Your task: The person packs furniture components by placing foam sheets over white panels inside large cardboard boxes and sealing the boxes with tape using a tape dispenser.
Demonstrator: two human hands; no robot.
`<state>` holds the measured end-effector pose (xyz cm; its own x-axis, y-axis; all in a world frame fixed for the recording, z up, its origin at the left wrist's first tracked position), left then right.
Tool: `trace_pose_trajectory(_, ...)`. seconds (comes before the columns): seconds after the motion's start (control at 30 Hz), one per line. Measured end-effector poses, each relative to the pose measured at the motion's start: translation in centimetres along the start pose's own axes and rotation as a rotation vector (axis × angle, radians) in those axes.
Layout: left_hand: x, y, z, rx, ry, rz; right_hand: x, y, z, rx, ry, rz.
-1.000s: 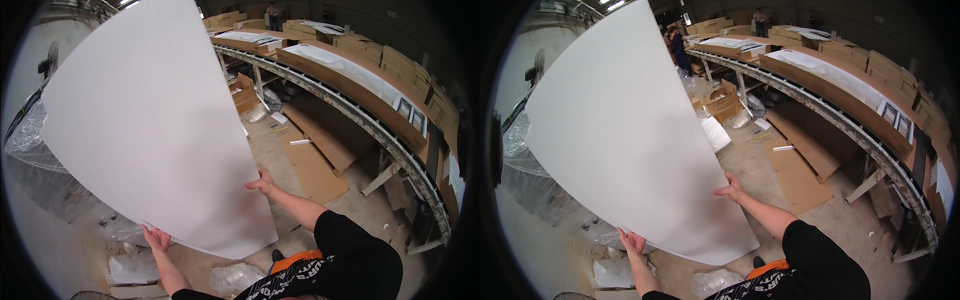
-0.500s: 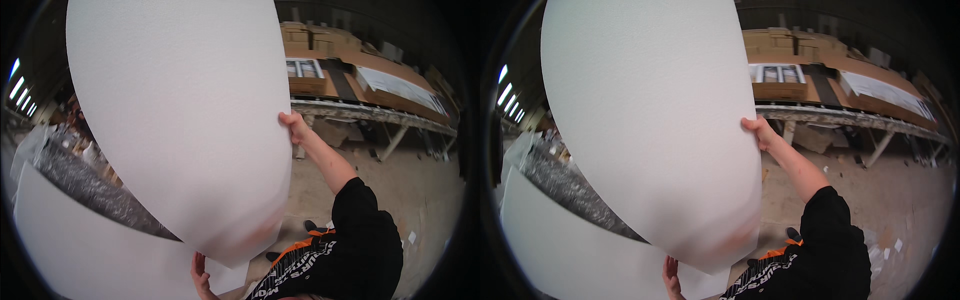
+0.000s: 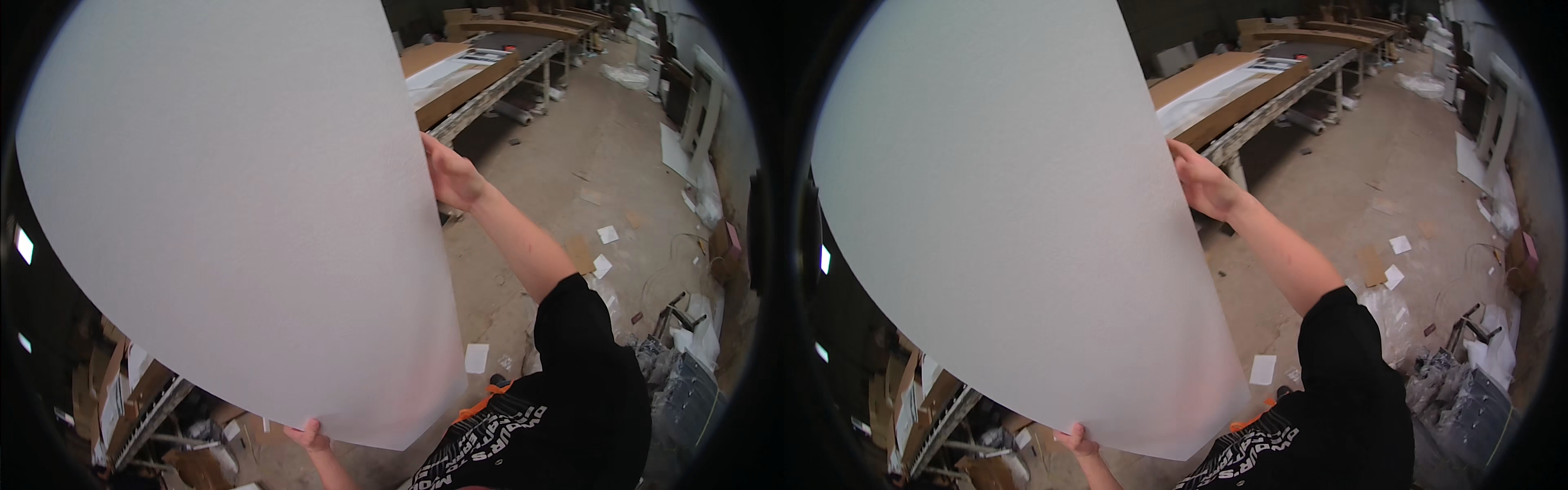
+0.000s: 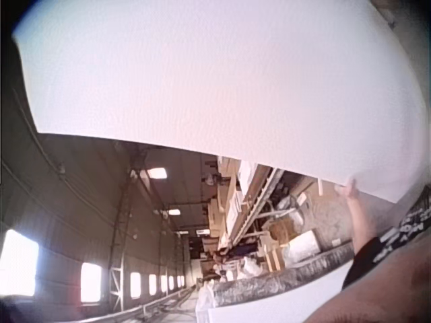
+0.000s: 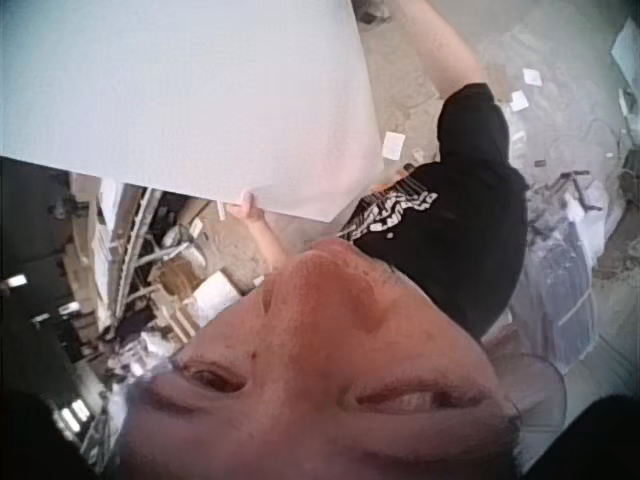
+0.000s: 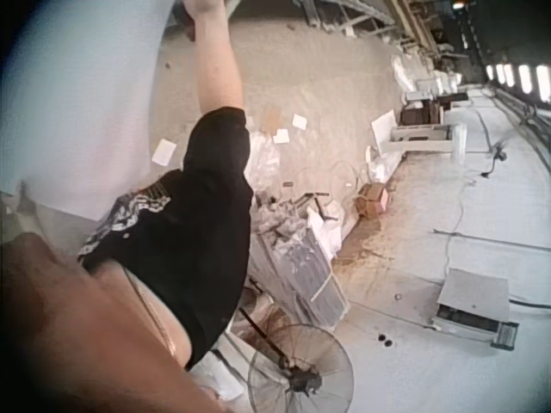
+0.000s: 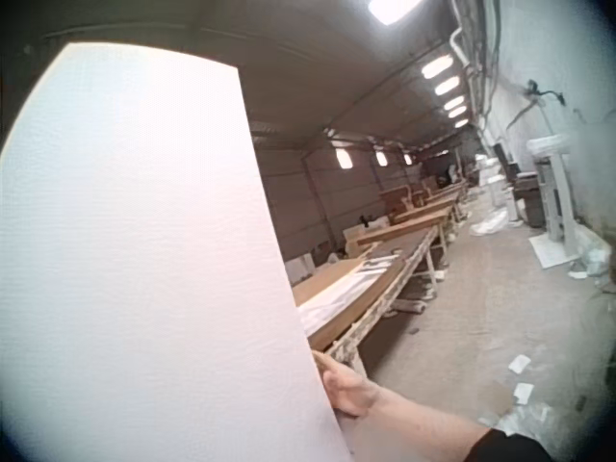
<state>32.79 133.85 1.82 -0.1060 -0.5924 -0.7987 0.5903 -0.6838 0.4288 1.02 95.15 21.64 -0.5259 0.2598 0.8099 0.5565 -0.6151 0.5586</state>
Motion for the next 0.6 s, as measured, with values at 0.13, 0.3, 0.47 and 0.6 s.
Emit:
trace_pose_trajectory(0.13, 9.5, 10.0, 14.3, 0.150, -0.274, -0.060, 0.3, -11.3, -12.7, -0.237, -0.085, 0.150)
trace_pose_trajectory(0.3, 18.7, 15.3, 26.4, 0.194, -0.432, -0.252, 6.3, -18.5, -18.3, -0.643, -0.900, -0.156)
trace_pose_trajectory(0.47, 26.6, 20.2, 40.0, 0.557, -0.892, -0.492, 12.2, -21.5, -26.7, -0.976, -1.327, -0.080)
trace_pose_trajectory(0.6, 35.2, 26.5, 52.0, 0.930, -0.904, -0.780, 18.1, -20.4, -33.7, -1.074, -1.290, -0.039)
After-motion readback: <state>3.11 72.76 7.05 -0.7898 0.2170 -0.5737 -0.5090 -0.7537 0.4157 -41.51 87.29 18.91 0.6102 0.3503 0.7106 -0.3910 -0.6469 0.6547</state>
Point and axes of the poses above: each hand's wrist, its own y-axis towards the middle knuckle, its own z-axis out of the palm, x = y × z, the point moved 1 cm from there along y, towards the middle knuckle, and after that the axes turned 13 degrees about -y, right-handed, at the moved point
